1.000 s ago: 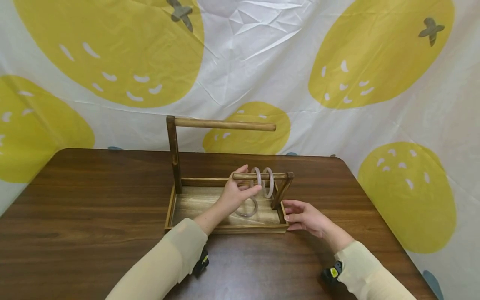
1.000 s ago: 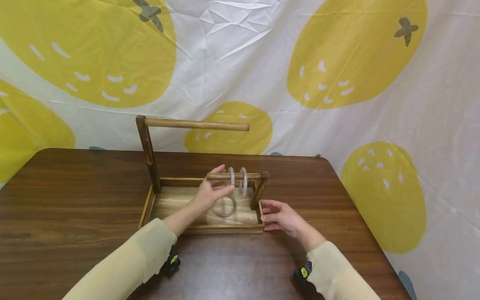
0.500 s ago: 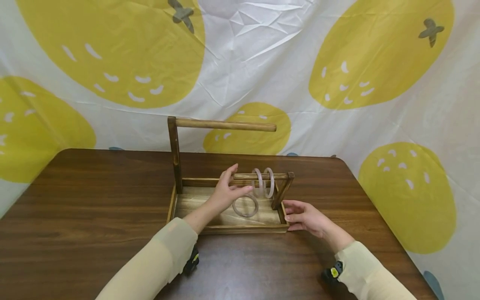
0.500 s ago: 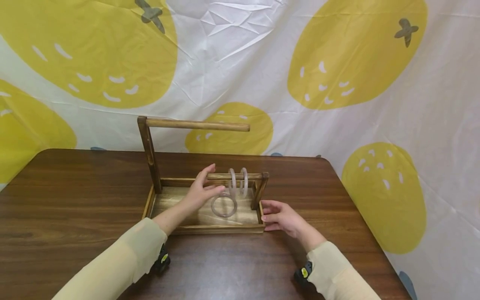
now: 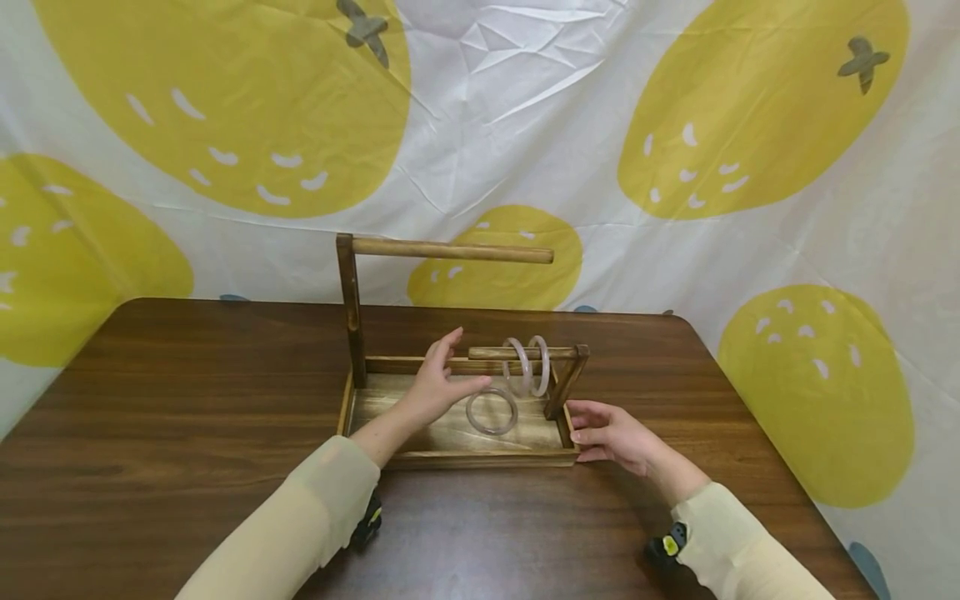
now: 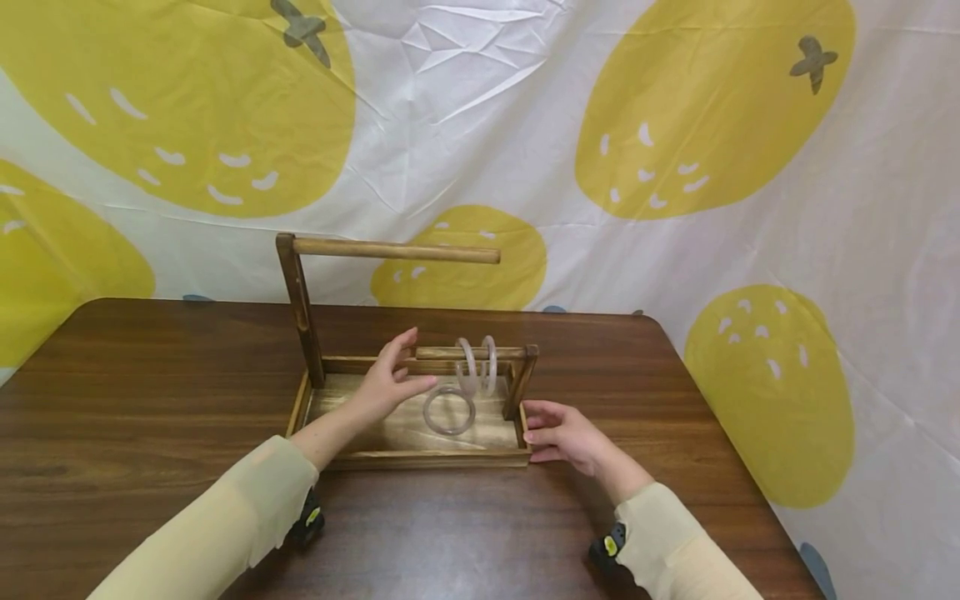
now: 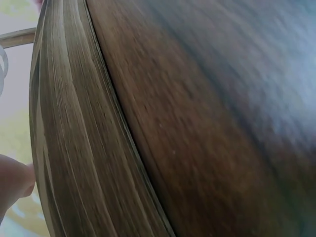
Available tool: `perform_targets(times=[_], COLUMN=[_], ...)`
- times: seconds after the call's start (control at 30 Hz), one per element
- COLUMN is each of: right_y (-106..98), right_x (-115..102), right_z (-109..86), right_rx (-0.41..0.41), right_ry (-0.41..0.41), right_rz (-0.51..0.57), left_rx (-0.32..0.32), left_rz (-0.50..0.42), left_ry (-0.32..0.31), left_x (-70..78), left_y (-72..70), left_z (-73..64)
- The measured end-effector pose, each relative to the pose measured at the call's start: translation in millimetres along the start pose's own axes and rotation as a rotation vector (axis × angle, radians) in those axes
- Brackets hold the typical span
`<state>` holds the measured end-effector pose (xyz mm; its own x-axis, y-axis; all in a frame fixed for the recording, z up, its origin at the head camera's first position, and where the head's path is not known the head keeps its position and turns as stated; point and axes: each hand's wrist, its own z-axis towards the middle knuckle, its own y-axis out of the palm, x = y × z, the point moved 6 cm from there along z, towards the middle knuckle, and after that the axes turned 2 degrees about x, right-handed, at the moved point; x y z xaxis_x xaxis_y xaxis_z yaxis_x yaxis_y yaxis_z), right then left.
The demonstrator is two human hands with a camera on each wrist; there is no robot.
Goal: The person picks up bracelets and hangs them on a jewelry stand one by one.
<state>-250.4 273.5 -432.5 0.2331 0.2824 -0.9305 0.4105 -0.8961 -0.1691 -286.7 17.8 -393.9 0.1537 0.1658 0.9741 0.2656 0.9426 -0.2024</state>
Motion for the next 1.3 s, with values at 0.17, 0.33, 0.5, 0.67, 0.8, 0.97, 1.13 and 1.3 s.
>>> perform_targets(times=[0.17,0.33,0.5,0.67,0.8,0.97,1.13,1.3], right_y=[-1,-1,-2,-2,-1,-1,-1,-1], right_x=[1,1,2,3,4,3,2,2], right_z=[0.0,-0.1,-0.4,-0.5,-0.3,0.7,1.7,2.7], right_rx=[0.000,0.002,0.002,0.005,0.005,0.004,-0.007,-0.012], right_ry=[0.001,0.002,0.001,-0.001,-0.001,-0.001,-0.004,-0.006], right_rz=[0.001,-0.001,0.002,0.001,0.000,0.002,0.008,0.015], left_rx=[-0.001,-0.011,-0.045,-0.071,-0.087,-0.102,-0.112,-0.140], left_rz=[0.078,0.172,0.295,0.435,0.520,0.588,0.651,0.725], left_ry=[-0.014,-0.014,-0.016,0.010,0.036,0.062,0.091,0.135], left_x=[-2.3,-4.8,-9.4,-11.8,-11.8,-13.0,-14.0,-14.4], left_y=[-3.7,-6.3,-4.7,0.3,4.8,9.4,13.5,19.6], left_z=[-2.1,-3.2,-3.0,-4.5,-6.4,-7.9,-7.8,-6.3])
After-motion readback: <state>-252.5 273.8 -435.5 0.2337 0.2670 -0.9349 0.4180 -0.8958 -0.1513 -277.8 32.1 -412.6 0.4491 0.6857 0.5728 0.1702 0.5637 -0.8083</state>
